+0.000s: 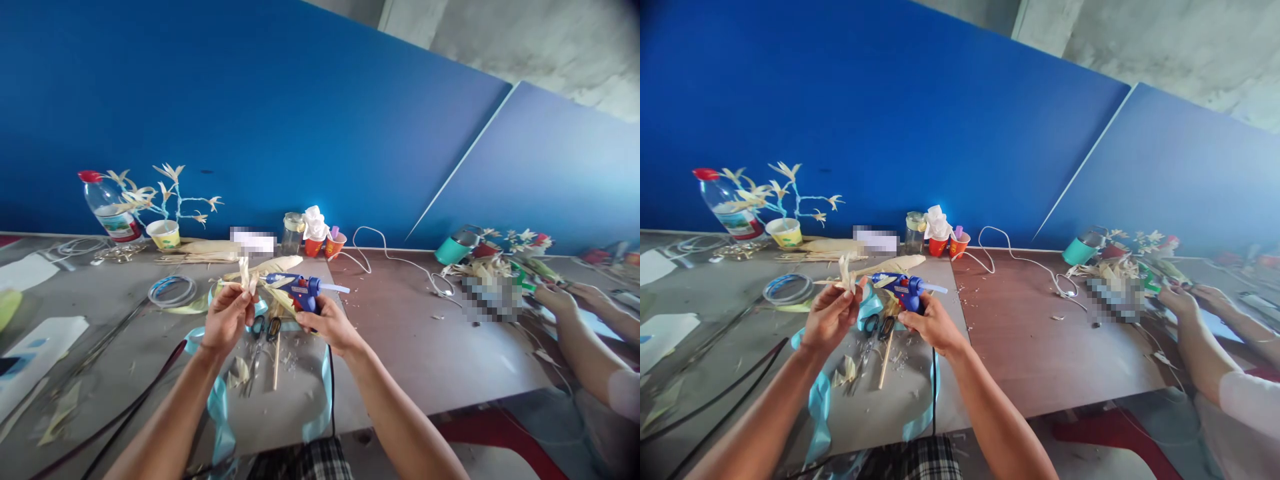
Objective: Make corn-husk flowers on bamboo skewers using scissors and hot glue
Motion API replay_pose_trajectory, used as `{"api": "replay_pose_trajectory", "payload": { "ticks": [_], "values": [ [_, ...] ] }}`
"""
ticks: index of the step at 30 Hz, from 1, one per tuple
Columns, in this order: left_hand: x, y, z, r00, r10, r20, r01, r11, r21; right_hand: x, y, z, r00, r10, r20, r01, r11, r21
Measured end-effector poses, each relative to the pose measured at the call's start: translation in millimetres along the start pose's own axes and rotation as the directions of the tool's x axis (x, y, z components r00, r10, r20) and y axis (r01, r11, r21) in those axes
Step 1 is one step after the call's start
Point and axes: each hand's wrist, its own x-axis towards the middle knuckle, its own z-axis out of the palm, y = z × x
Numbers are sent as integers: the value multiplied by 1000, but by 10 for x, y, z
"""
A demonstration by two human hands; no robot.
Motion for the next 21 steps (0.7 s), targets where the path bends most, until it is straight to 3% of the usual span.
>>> {"api": "replay_pose_trajectory", "payload": {
  "ticks": [4,7,10,12,14,16,18,21],
  "values": [
    [-32,-9,20,998,-42,46,40,998,52,-9,-23,68,998,3,65,0,999,-39],
    [-53,-11,53,999,-35,36,33,998,59,46,-11,71,992,-123,-33,111,962,-251],
    [-36,1,45,1000,17,-11,-17,1000,26,138,12,-34,901,-375,-218,211,818,-536],
    [-9,-3,15,999,41,-36,-41,999,24,194,19,-154,840,-422,-341,173,804,-569],
    [22,-28,-25,997,46,-54,-43,997,58,225,6,-280,811,-325,-486,98,895,-436],
    [49,-70,-63,998,21,-63,-13,991,130,217,-32,-376,817,-212,-537,146,976,-163],
    [66,-104,-92,998,-5,-64,18,978,209,174,-91,-417,851,-191,-488,263,961,84],
    [67,-93,-110,994,69,-90,-44,967,253,84,-178,-368,908,-237,-346,333,908,254]
  ]
}}
